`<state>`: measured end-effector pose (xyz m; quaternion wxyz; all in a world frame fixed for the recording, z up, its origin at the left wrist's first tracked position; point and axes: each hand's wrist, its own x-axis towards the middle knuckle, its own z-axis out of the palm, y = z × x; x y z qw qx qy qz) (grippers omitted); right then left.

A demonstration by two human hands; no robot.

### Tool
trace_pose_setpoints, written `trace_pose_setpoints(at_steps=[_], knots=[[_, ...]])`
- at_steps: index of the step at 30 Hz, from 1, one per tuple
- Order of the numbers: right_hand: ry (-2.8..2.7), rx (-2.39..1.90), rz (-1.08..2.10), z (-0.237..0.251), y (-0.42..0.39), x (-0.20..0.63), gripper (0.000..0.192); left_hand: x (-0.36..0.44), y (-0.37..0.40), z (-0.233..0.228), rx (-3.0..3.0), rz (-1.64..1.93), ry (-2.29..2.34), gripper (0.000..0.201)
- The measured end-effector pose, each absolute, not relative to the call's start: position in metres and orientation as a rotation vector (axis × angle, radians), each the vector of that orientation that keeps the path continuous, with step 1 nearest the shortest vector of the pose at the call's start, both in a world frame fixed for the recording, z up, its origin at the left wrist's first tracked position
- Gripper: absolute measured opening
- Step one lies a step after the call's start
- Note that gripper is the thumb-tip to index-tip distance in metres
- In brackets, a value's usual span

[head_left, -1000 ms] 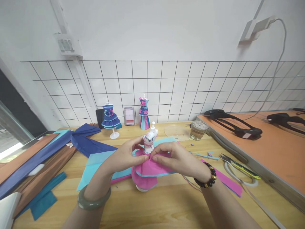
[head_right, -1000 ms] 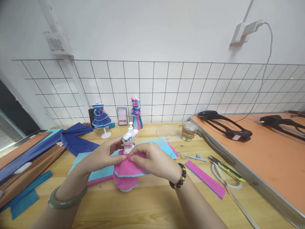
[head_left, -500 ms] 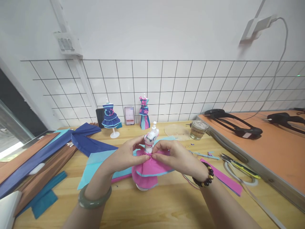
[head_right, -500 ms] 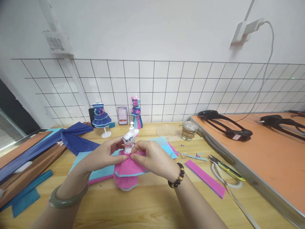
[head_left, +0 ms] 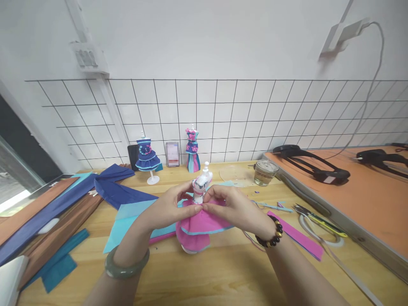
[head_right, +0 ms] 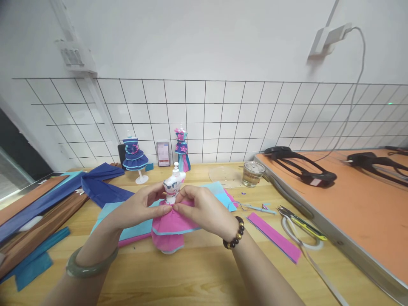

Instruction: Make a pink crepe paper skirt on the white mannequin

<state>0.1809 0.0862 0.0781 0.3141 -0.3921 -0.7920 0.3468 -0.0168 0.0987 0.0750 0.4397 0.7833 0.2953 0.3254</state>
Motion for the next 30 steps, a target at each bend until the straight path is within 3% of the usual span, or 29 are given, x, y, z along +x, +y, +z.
trace_pose_setpoints(at_steps=[9,15,21,30], knots=[[-2.102,-1.062,0.627,0.076,0.085,0.18,0.01,-0.014,0.104,0.068,1.842,0.92,0.796,0.029],[-2.25,-0.893,0.183,0.072,0.084,0.175,0.034,-0.016,0.11,0.065,1.613,1.06,0.871,0.025],[-2.281,-0.794,-0.332,0.059,0.087,0.157,0.018,-0.013,0.114,0.062,1.526,1.2,0.987,0.019],[-2.245,-0.547,-0.594,0.052,0.085,0.149,0.029,-0.012,0.114,0.064,1.384,1.309,0.997,0.032]])
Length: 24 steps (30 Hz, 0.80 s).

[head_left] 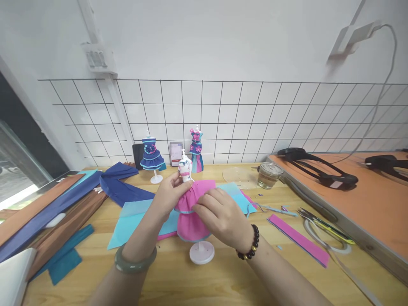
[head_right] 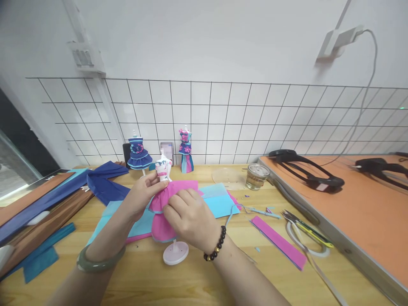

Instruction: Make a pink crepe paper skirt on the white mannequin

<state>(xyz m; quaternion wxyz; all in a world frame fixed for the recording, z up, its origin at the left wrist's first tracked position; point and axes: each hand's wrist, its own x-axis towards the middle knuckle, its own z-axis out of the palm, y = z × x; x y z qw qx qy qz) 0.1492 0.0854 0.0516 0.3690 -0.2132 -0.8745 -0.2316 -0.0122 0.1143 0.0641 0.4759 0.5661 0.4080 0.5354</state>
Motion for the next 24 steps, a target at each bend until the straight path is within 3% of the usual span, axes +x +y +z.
trace_pose_setpoints(at_steps=[8,13,18,24], knots=[[-2.33,-0.543,-0.482,0.05,0.085,0.148,0.025,-0.019,0.115,0.067,1.409,1.304,1.011,0.036],[-2.165,-0.495,-0.054,0.059,0.083,0.159,0.027,-0.023,0.111,0.073,1.551,1.192,0.952,0.042],[-1.904,-0.901,0.374,0.072,0.087,0.172,0.015,-0.025,0.107,0.073,1.688,1.057,0.879,0.04],[-2.059,-1.081,0.74,0.077,0.091,0.181,0.02,-0.024,0.11,0.067,1.738,0.989,0.809,0.037]])
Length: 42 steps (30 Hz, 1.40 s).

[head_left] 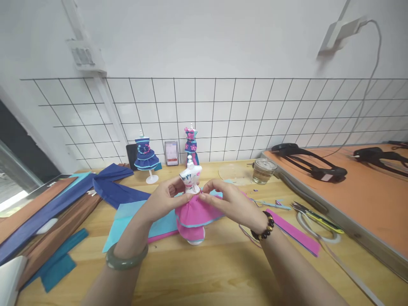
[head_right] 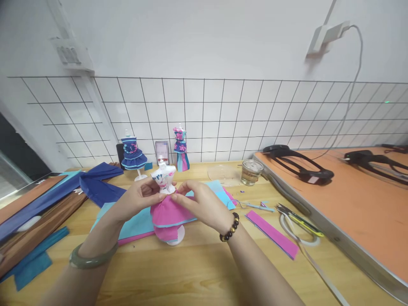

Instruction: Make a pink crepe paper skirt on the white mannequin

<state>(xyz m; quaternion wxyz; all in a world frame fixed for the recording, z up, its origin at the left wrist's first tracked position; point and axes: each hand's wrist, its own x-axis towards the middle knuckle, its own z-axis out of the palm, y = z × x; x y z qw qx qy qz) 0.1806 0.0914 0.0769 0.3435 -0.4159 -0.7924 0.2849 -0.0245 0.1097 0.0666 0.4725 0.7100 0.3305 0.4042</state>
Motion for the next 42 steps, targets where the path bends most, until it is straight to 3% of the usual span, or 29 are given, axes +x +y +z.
trace_pose_setpoints(at_steps=[8,14,42], knots=[[-2.18,-1.165,0.731,0.072,0.088,0.18,0.024,-0.023,0.111,0.067,1.821,0.986,0.793,0.037],[-2.239,-1.098,0.669,0.071,0.085,0.176,0.027,-0.025,0.112,0.067,1.938,0.999,0.876,0.024],[-2.153,-1.162,0.518,0.067,0.089,0.171,0.033,-0.02,0.11,0.065,1.808,0.982,0.758,0.033]])
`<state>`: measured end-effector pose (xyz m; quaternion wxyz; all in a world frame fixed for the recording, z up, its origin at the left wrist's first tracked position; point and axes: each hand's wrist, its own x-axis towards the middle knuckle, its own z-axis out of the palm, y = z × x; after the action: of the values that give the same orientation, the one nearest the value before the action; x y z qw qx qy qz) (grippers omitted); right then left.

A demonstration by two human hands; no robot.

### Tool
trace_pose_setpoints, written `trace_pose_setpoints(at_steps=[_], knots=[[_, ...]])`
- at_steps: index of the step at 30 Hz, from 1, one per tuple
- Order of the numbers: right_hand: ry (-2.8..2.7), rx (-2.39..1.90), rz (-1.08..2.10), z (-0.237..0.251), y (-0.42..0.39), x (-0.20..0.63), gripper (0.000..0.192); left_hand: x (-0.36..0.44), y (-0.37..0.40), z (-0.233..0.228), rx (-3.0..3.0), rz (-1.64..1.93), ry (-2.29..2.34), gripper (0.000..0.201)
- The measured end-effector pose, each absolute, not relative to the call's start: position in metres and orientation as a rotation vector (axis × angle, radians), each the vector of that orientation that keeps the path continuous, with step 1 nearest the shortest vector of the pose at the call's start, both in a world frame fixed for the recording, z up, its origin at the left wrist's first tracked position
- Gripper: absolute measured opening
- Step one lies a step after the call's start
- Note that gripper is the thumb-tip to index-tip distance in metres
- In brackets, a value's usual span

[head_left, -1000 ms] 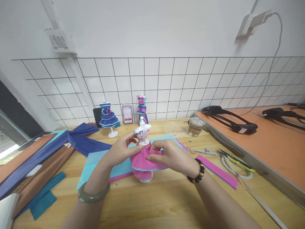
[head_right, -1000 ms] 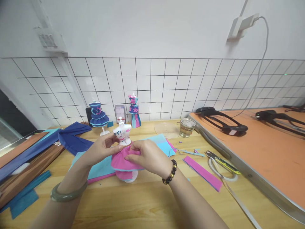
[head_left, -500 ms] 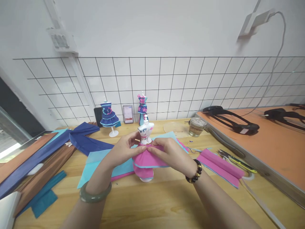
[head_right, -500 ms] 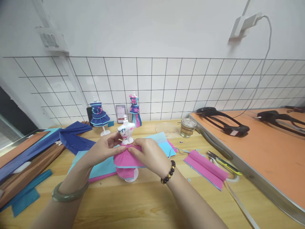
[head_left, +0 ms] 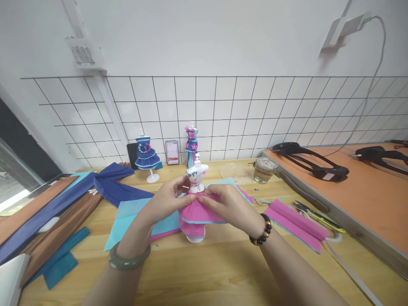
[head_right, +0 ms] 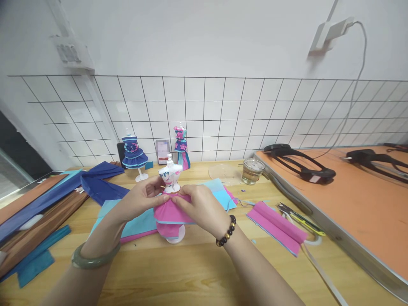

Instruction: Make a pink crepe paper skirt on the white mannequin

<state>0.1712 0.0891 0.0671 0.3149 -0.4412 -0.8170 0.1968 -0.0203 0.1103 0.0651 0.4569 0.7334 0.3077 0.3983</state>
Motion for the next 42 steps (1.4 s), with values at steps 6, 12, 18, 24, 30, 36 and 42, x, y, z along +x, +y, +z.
trace_pose_setpoints(at_steps=[6,12,18,24,30,36,42], knots=[[-2.144,-1.166,0.517,0.067,0.089,0.171,0.032,-0.019,0.11,0.066,1.832,0.983,0.768,0.039],[-2.213,-1.166,0.541,0.073,0.083,0.174,0.027,-0.02,0.11,0.064,1.838,0.996,0.823,0.034],[-2.308,-1.031,0.576,0.079,0.076,0.174,0.023,-0.021,0.11,0.065,1.857,0.984,0.825,0.029],[-2.222,-1.048,0.617,0.075,0.081,0.174,0.019,-0.02,0.109,0.066,1.866,0.978,0.838,0.032],[-2.157,-1.166,0.561,0.072,0.084,0.173,0.022,-0.02,0.108,0.067,1.858,0.972,0.816,0.034],[-2.149,-1.155,0.587,0.071,0.086,0.172,0.021,-0.019,0.109,0.066,1.84,0.966,0.817,0.038],[-2.107,-1.173,0.589,0.068,0.087,0.17,0.02,-0.019,0.108,0.067,1.837,0.963,0.82,0.039]])
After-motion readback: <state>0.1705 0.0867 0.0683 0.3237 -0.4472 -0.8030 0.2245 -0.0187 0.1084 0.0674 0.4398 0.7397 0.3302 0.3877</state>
